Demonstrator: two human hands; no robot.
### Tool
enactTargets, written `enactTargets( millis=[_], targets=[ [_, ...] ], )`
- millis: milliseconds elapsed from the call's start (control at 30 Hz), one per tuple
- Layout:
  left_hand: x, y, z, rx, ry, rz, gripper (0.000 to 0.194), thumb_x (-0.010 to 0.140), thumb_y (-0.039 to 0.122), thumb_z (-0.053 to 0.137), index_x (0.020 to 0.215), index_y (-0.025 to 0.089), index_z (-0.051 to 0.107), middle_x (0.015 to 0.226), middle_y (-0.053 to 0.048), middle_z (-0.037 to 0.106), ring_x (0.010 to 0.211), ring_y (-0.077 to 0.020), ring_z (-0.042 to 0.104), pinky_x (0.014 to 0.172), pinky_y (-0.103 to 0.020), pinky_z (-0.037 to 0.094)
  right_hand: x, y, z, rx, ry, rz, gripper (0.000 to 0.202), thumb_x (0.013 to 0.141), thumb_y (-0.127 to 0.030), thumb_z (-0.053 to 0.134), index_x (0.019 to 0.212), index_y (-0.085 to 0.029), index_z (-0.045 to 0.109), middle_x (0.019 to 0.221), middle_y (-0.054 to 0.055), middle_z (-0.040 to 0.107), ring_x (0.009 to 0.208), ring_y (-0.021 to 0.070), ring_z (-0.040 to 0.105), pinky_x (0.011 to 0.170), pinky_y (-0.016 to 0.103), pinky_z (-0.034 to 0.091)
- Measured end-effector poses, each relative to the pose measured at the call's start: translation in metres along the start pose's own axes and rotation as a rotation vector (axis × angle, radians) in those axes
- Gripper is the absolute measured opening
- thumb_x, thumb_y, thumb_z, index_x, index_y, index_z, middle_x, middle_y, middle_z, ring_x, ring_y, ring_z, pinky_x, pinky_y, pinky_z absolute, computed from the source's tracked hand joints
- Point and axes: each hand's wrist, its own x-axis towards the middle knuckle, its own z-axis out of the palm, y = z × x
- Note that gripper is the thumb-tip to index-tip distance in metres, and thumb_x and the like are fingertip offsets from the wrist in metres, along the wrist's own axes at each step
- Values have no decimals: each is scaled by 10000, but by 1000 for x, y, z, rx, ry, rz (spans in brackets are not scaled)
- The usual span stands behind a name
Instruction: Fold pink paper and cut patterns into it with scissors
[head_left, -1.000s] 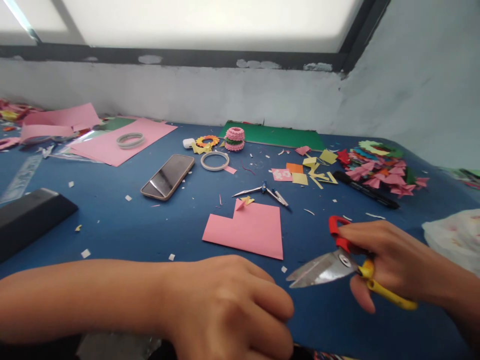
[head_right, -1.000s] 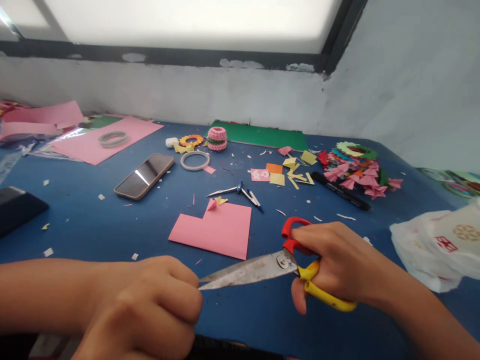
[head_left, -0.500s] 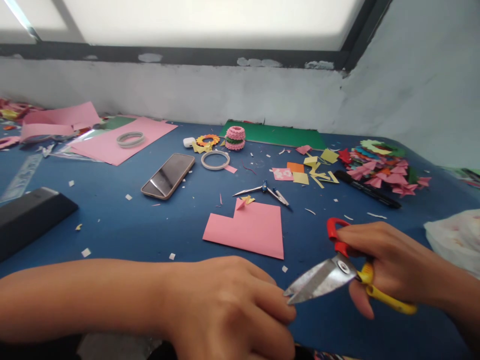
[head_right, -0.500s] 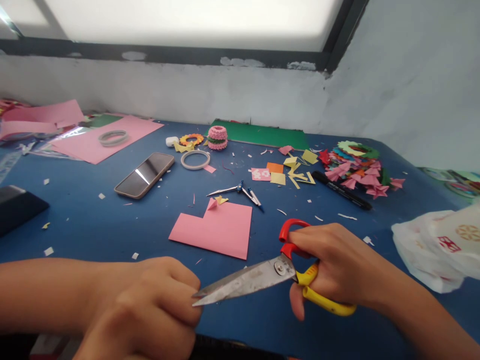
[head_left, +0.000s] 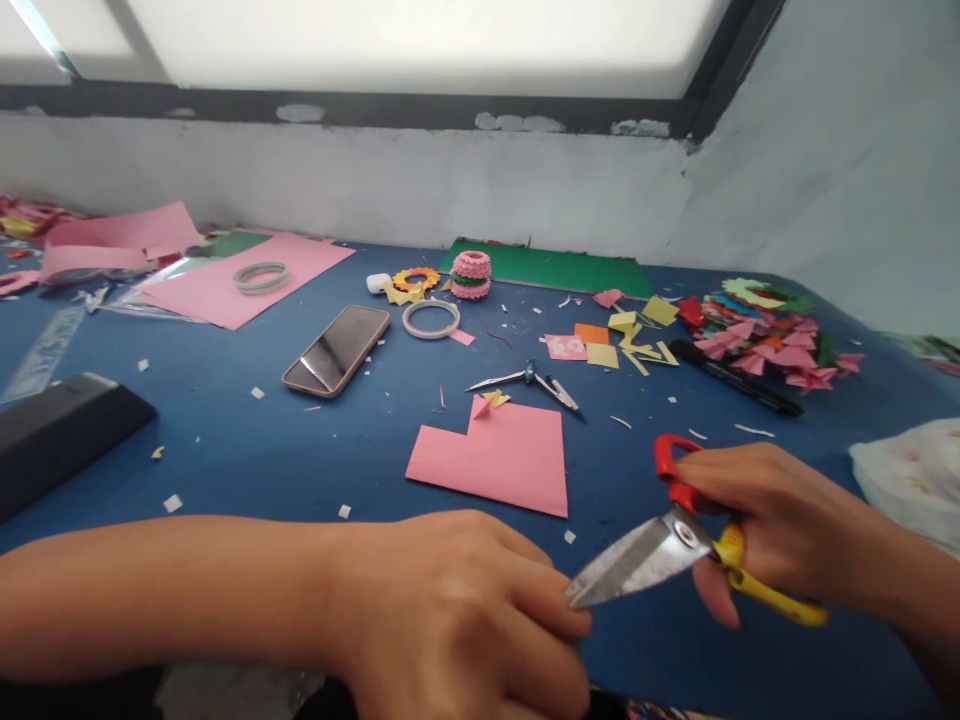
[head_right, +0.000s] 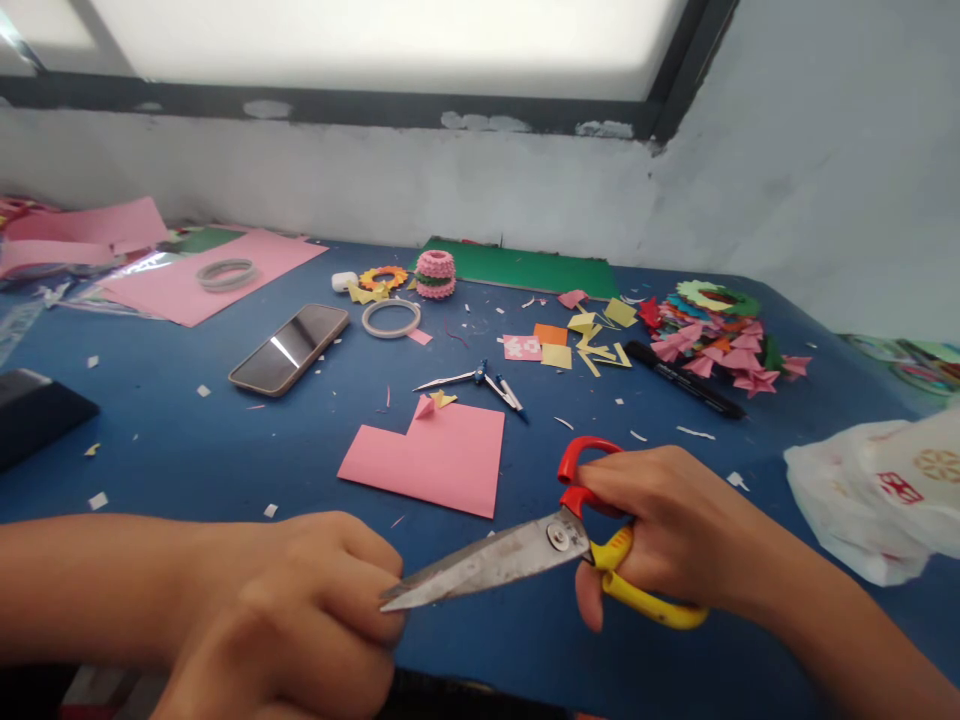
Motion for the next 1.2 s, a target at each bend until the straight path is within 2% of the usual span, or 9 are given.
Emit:
enactTargets(
  millis=[100, 233, 567, 667, 800, 933, 1000, 1200],
  targets=[
    [0, 0, 1, 5, 8, -2, 362, 580, 150, 559, 420, 191, 236, 440, 50, 269, 493, -99, 357, 457, -270, 321, 0, 1, 0, -35, 26, -17, 394, 566, -236, 670, 461, -176, 295, 391, -66, 391, 396, 54, 234, 386, 204, 198],
    [0, 0, 1, 8, 1, -2, 353, 571, 154, 565, 418, 190, 249, 443, 50, 288, 493, -98, 355, 454, -274, 324, -1, 3, 2, -23, 19, -31, 318, 552, -143, 598, 477, -179, 291, 392, -70, 413, 391, 51, 240, 387, 194, 207],
    [0, 1, -1, 42, -18, -28, 374, 540, 169, 590, 433, 194, 233, 451, 49, 293, 517, -104, 355, 438, -279, 308, -2, 4, 1, 21, 30, 66, 247, 508, -95, 465, 489, -190, 238, 372, -56, 406, 387, 59, 237, 381, 183, 206],
    [0, 2, -1, 39, -29, -24, 376, 544, 167, 596, 442, 195, 235, 460, 49, 299, 517, -104, 352, 441, -281, 307, -2, 5, 0, 14, 24, 116, 311, 501, -114, 521, 501, -192, 220, 393, -63, 380, 409, 59, 225, 383, 181, 197],
    [0, 2, -1, 37, -41, -26, 385, 571, 167, 592, 450, 196, 228, 459, 49, 294, 522, -106, 356, 445, -278, 310, -3, 3, 1, 5, -27, 168, 452, 471, -169, 688, 491, -184, 236, 432, -75, 350, 449, 61, 202, 402, 188, 188],
    [1, 1, -1, 41, -35, -26, 389, 577, 167, 590, 448, 196, 224, 451, 50, 295, 528, -107, 370, 449, -274, 317, 0, -1, 3, 18, -67, 180, 548, 392, -290, 810, 476, -171, 282, 442, -79, 365, 456, 60, 217, 415, 191, 192],
    [1, 1, -1, 40, -37, -20, 393, 581, 169, 584, 446, 197, 216, 446, 49, 300, 529, -107, 377, 451, -272, 320, 2, -4, 3, 29, -80, 179, 546, 367, -318, 828, 462, -163, 313, 439, -79, 384, 450, 59, 232, 415, 190, 195],
    [1, 1, -1, 57, -57, -29, 377, 565, 169, 582, 425, 195, 233, 438, 49, 335, 509, -105, 362, 442, -280, 315, 4, -6, 3, 109, -148, 208, 454, 417, -304, 818, 430, -150, 391, 424, -70, 456, 421, 57, 302, 418, 190, 220]
  ],
)
